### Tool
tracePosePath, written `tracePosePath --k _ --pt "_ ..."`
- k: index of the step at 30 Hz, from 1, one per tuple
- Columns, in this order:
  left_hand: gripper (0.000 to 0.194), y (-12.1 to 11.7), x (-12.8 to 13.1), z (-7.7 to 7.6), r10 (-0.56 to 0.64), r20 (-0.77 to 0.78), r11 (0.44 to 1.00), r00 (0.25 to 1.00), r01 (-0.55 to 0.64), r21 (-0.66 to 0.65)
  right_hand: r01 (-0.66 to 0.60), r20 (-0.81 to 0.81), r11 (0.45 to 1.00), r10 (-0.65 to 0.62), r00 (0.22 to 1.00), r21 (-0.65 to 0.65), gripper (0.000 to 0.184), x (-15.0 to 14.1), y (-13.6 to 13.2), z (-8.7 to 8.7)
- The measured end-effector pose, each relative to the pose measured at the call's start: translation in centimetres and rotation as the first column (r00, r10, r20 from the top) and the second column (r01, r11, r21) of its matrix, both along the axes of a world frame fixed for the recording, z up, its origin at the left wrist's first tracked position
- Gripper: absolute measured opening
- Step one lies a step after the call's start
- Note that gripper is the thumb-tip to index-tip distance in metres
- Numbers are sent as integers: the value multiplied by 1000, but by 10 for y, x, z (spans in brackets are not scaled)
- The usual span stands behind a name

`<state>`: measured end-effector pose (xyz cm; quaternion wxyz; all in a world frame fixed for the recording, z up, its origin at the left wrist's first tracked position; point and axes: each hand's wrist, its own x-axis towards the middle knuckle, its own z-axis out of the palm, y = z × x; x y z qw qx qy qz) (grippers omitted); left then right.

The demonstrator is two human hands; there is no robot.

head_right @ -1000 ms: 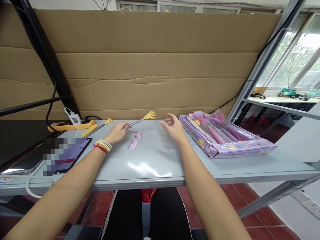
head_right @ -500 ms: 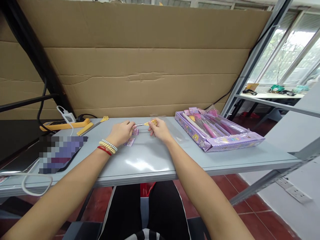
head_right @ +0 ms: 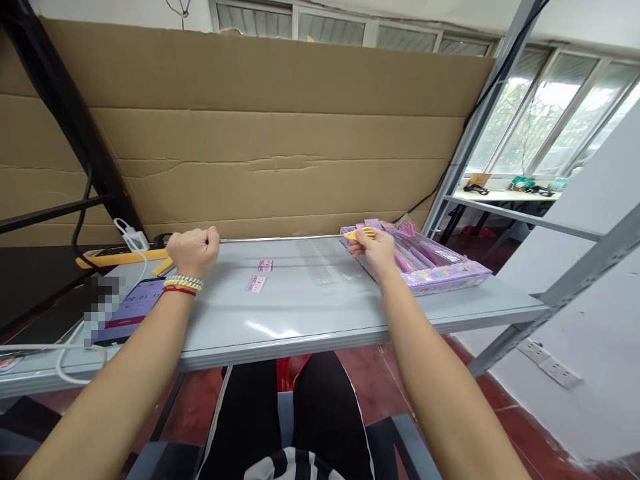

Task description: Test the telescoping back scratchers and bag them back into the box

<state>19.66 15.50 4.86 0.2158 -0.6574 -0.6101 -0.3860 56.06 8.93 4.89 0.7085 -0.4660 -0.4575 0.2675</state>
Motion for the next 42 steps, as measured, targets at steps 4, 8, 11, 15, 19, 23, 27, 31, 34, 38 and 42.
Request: tracePosePath --k 4,8,11,15,19,23,27,31,34,38,42 --pt "44 10 -22 -4 99 66 994 993 -102 49 279 -98 960 -275 956 33 23 64 -29 15" --pt "44 11 -25 -5 92 43 995 995 -94 44 464 -160 886 -458 875 2 20 107 -49 21" --pt "45 10 -21 -5 96 31 995 995 -96 26 507 -199 862 -497 845 -2 20 110 -56 22" --pt "46 8 -18 -4 123 21 992 992 -123 7 510 -205 857 -512 834 -67 14 95 -51 22" --pt "49 -1 13 -5 27 -22 999 999 -28 -40 459 -168 887 -460 872 -45 9 59 -33 17" --pt "57 -25 66 -7 -121 -49 988 991 116 -98 253 -49 961 -249 967 109 28 -24 -14 1" --pt "55 -49 90 -10 -257 -86 955 963 239 -176 -26 27 993 24 999 112 38 -122 -6 -15" --pt "46 -48 78 -11 -301 -60 942 952 287 -175 -165 6 979 166 986 121 38 -157 -3 -16" --pt "38 -35 67 -13 -434 -88 900 897 426 -96 -277 -7 958 278 960 77 39 -142 0 -12" --pt "28 -23 68 -18 -567 -88 823 819 567 -25 -381 -119 925 379 918 5 43 -122 0 -17" --pt "22 -21 73 -22 -631 -86 776 771 625 -84 -357 -184 934 349 919 -12 48 -125 2 -28"
